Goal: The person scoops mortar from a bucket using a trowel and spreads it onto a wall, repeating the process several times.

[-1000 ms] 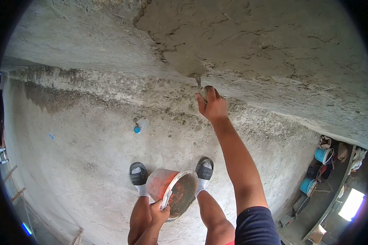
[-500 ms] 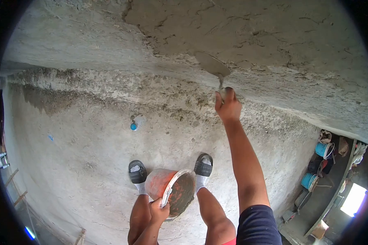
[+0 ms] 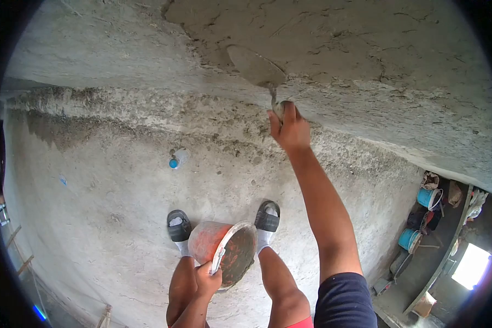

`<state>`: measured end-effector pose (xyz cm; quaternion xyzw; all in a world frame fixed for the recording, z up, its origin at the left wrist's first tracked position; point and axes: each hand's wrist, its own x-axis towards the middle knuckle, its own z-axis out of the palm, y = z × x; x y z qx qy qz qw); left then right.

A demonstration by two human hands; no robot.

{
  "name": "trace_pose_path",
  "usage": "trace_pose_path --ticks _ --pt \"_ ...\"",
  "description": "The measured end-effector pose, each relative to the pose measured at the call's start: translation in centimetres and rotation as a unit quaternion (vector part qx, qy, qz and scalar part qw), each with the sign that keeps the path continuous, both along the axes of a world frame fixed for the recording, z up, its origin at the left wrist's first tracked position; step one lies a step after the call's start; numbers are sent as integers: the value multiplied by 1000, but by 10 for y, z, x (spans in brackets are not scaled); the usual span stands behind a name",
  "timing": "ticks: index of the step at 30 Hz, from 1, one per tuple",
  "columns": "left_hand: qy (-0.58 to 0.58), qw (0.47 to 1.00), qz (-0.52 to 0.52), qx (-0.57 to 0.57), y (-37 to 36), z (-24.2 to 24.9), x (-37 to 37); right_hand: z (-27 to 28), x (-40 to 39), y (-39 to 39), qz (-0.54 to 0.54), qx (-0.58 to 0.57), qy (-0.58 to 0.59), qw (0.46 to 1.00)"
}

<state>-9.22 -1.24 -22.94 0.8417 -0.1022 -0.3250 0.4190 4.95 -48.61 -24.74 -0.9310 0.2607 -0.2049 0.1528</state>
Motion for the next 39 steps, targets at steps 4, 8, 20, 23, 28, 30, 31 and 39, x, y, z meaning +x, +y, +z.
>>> trace_pose_path --ticks 4,8,20,23,28,30,31,39 --pt "1 1000 -3 0 1 2 1 -12 -20 -26 20 -91 144 985" --pt "-2 1000 5 -12 -2 1 -1 -10 -61 -19 17 -98 256 961" --pt "-35 998 -39 -20 6 -8 -9 30 -6 -6 -5 -65 177 982" --pt "-4 999 -32 -38 11 7 -8 26 -43 8 -84 -6 388 918" --pt "15 999 38 -32 39 80 2 43 -188 45 -197 148 514 822" --pt "55 991 112 -53 38 131 15 72 -263 75 -232 209 492 813" --pt "40 993 105 21 21 197 44 76 -309 83 -132 206 553 797" --pt "-84 964 169 -187 60 393 162 307 -365 198 -204 307 362 856"
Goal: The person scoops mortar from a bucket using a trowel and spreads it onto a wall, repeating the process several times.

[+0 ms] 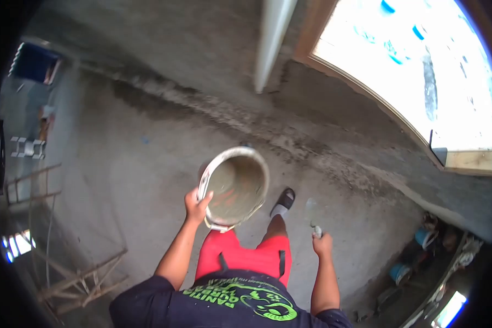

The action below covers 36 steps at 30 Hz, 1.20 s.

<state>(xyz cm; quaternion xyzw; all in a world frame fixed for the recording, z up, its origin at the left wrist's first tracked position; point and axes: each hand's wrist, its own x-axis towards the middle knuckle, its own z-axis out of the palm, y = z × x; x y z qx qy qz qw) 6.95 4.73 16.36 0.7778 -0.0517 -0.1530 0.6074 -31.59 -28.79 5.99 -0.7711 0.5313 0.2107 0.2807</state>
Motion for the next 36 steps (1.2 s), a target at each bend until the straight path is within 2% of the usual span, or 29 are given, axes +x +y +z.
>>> trace_pose_path --ticks 1,3,4,5,6,8,9,10,11,12,14,16,20,23,26,27,29,32,34,36 --pt "-15 1000 4 -6 3 20 13 29 18 3 27 -45 -68 996" --pt "-43 999 4 -12 3 55 23 71 43 3 -101 -5 -269 958" --pt "-63 996 12 -60 -4 74 26 113 68 -3 -99 -2 -284 954" --pt "-85 990 14 -110 -13 91 32 168 96 -2 -104 71 -323 938" --pt "-96 989 9 -110 -25 110 31 212 114 -4 -108 145 -355 917" --pt "-116 984 2 -137 -27 138 41 250 151 5 4 139 -423 895" --pt "-143 977 0 -158 -32 148 43 289 174 16 109 60 -434 892" --pt "-150 976 -9 -155 -42 156 44 305 191 18 165 26 -418 893" --pt "-178 971 -11 -158 -42 172 43 325 207 35 168 48 -391 903" --pt "-206 966 -12 -159 -46 187 41 328 222 46 220 1 -415 883" --pt "-221 963 -20 -156 -47 205 38 314 249 58 254 -73 -455 850" --pt "-219 964 -28 -144 -47 216 38 310 277 66 264 -112 -403 869" --pt "-232 954 -42 -187 -51 230 40 321 303 71 281 -129 -353 883" --pt "-253 947 -30 -196 -51 236 32 330 288 77 395 -61 -309 863" --pt "-243 953 -29 -180 -57 239 46 347 294 67 424 -47 -302 853" --pt "-246 952 -20 -180 -57 236 46 351 296 66 426 -49 -302 851" --pt "-247 952 -14 -178 -54 235 43 358 301 73 353 -180 -337 854" --pt "-238 954 -16 -180 -55 237 47 352 326 78 342 -235 -317 852" --pt "-281 943 -20 -177 -53 235 50 347 326 86 338 -241 -315 854" --pt "-284 941 -18 -183 -57 238 45 342 315 89 395 -173 -297 852"
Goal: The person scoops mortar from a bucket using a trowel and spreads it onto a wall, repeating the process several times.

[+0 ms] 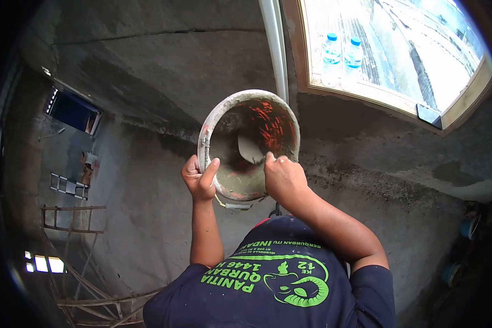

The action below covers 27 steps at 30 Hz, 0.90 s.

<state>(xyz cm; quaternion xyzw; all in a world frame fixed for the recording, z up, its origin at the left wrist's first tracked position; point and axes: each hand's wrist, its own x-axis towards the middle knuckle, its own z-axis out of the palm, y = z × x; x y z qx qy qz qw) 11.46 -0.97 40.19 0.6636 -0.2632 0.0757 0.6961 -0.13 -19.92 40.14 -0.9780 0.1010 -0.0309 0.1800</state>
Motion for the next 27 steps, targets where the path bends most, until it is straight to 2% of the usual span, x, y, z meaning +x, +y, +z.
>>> trace_pose_path --ticks 2,4,6,8,9,11,12,15,18,20,23,25,27 --pt "-2 1000 1 -6 4 0 -9 3 -15 -2 16 25 24 999" --pt "-24 999 -20 19 13 -3 10 19 -10 -13 75 66 62 993" --pt "5 999 -27 16 17 -2 22 34 -8 -25 60 61 40 996" --pt "30 998 -50 -1 18 -2 36 40 -8 -25 -4 2 -41 999" --pt "30 998 -49 -1 18 0 40 37 -4 -24 -3 2 -41 999" --pt "46 996 -82 3 15 7 48 26 5 -21 -12 -16 -127 992" --pt "45 995 -84 3 13 11 49 19 5 -19 -14 -17 -127 992" --pt "58 992 -115 -1 4 18 50 14 -2 -21 94 -32 -39 994" --pt "73 991 -116 -3 3 22 55 16 -10 -33 124 -37 6 992" --pt "71 989 -129 22 10 22 56 40 -9 -48 112 -34 61 991" --pt "51 988 -143 23 7 30 49 55 -12 -48 78 -26 11 997" --pt "35 987 -155 30 6 37 44 47 -10 -40 78 -78 -61 992" --pt "6 986 -158 47 2 43 41 43 -13 -34 134 -57 -31 989"
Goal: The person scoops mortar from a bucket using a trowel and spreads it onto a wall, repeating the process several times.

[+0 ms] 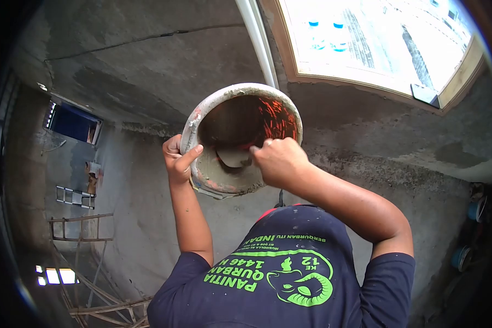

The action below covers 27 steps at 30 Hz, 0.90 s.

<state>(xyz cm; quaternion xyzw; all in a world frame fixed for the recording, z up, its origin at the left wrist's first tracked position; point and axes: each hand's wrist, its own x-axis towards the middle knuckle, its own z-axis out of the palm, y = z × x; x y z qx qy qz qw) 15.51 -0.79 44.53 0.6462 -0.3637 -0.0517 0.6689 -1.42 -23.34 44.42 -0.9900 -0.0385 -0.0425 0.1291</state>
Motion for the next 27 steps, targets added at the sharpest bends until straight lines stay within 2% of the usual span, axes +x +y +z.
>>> trace_pose_path --ticks 1,3,5,6,9,11,13,17,21,22,26,27 --pt "1 1000 -1 -1 -2 0 0 -3 -2 2 24 17 40 999" --pt "7 1000 14 19 -4 3 2 -2 -10 0 2 6 -5 1000" --pt "0 1000 24 17 -7 8 -3 19 -20 -5 -81 27 21 996" --pt "-3 999 30 22 -7 10 -7 17 -23 -5 -130 36 -6 991" --pt "4 1000 18 15 -13 13 -13 7 -25 -7 -180 44 -45 982" --pt "-3 1000 14 3 -15 17 -16 -5 -28 4 -177 48 -60 981" --pt "-4 1000 23 -13 -17 20 -18 -3 -33 12 -139 67 22 988" --pt "-14 999 23 22 -22 17 -17 12 -36 1 -117 95 67 986" --pt "-23 999 22 26 -22 18 -23 21 -36 -7 -235 78 -46 968" --pt "-26 999 17 21 -22 19 -25 16 -32 -7 -253 42 -45 966" --pt "-27 999 12 13 -20 19 -25 -8 -23 15 -242 49 -42 968" --pt "-23 999 23 9 -23 22 -26 -10 -26 16 -211 59 -2 976"
